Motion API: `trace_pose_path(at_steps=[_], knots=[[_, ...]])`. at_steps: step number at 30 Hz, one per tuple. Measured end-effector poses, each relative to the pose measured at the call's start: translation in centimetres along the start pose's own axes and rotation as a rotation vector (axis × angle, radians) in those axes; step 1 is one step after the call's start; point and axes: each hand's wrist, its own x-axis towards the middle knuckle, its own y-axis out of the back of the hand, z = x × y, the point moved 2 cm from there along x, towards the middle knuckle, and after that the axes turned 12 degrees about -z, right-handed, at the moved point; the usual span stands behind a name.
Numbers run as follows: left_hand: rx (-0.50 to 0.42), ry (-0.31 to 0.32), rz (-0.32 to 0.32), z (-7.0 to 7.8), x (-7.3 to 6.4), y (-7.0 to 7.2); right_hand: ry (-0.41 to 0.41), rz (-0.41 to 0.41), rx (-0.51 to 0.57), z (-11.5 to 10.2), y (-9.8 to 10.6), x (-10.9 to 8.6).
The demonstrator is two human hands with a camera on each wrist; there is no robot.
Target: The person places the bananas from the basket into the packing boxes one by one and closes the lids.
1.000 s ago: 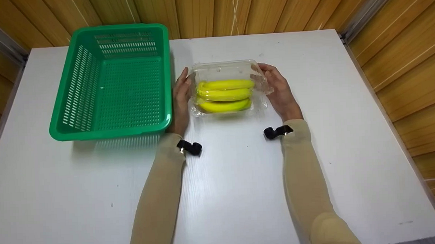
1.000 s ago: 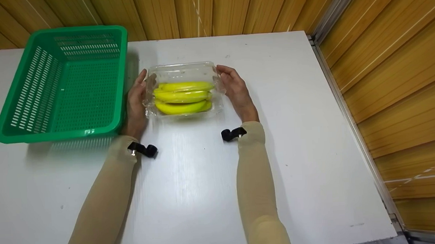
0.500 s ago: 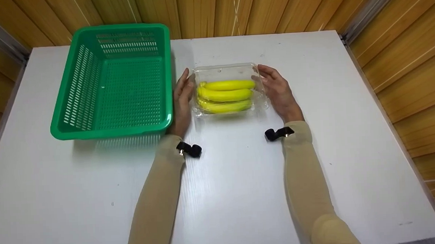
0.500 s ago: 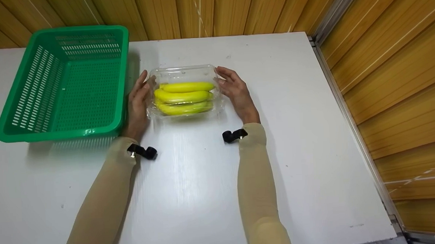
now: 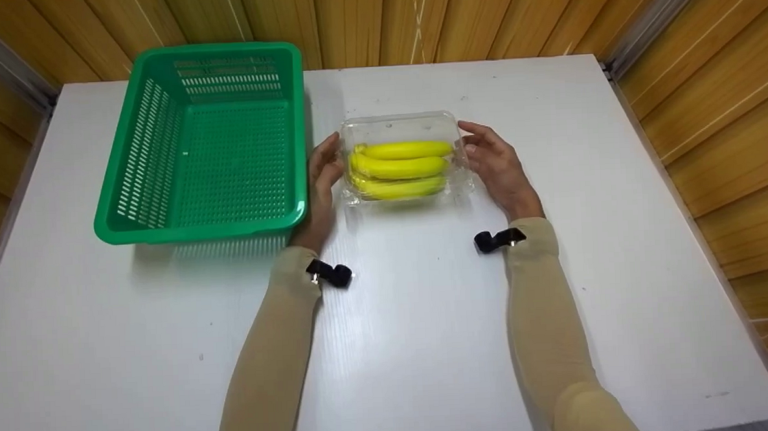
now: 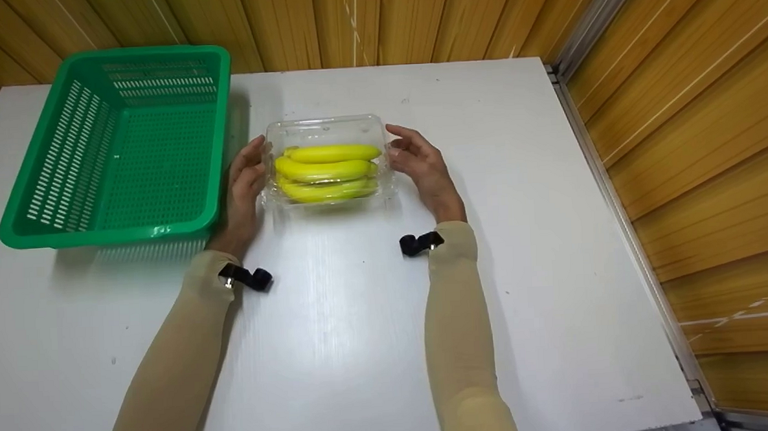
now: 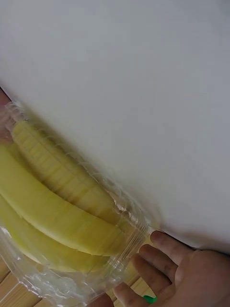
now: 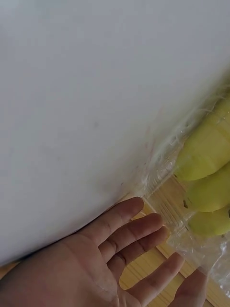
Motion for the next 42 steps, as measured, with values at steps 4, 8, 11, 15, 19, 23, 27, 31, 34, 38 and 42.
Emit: trace_pose_path(at_steps=[4,8,11,15,19,23,27,31,34,38,42], knots=[[-0.001,-0.002,-0.001,-0.1,-0.2,0.0,-0.005,-0.011,-0.003,-0.1,0.2,-0.4],[-0.015,-0.039,-0.001,-0.1,-0.2,0.1,-0.012,-0.031,0.017,-0.2,0.3,-0.8],[-0.017,-0.055,0.002,0.0,-0.2,0.0,-0.02,-0.037,0.023,-0.2,0.3,-0.9],[-0.011,-0.049,0.016,-0.1,0.0,-0.2,-0.026,-0.027,0.018,-0.3,0.4,-0.8],[-0.028,-0.055,0.038,-0.2,0.2,-0.4,-0.027,0.007,0.006,-0.3,0.4,-0.6],[-0.042,-0.082,0.057,0.0,0.3,-0.5,-0.025,0.07,-0.023,-0.2,0.2,-0.4],[-0.016,-0.064,0.084,0.1,0.4,-0.6,-0.032,0.152,-0.041,-0.2,-0.1,-0.2],[-0.029,-0.039,0.109,-0.5,1.0,-0.6,-0.056,0.201,-0.045,-0.3,-0.5,0.0],[-0.03,-0.012,0.11,-1.6,1.6,-0.4,-0.067,0.191,-0.045,-0.5,-0.6,0.1],[-0.08,0.002,0.07,-2.8,2.3,-0.2,-0.057,0.127,-0.047,-0.9,-0.3,-0.1],[-0.124,0.017,0.058,-3.1,2.3,-0.3,-0.056,0.049,-0.073,-1.3,0.1,-0.4]])
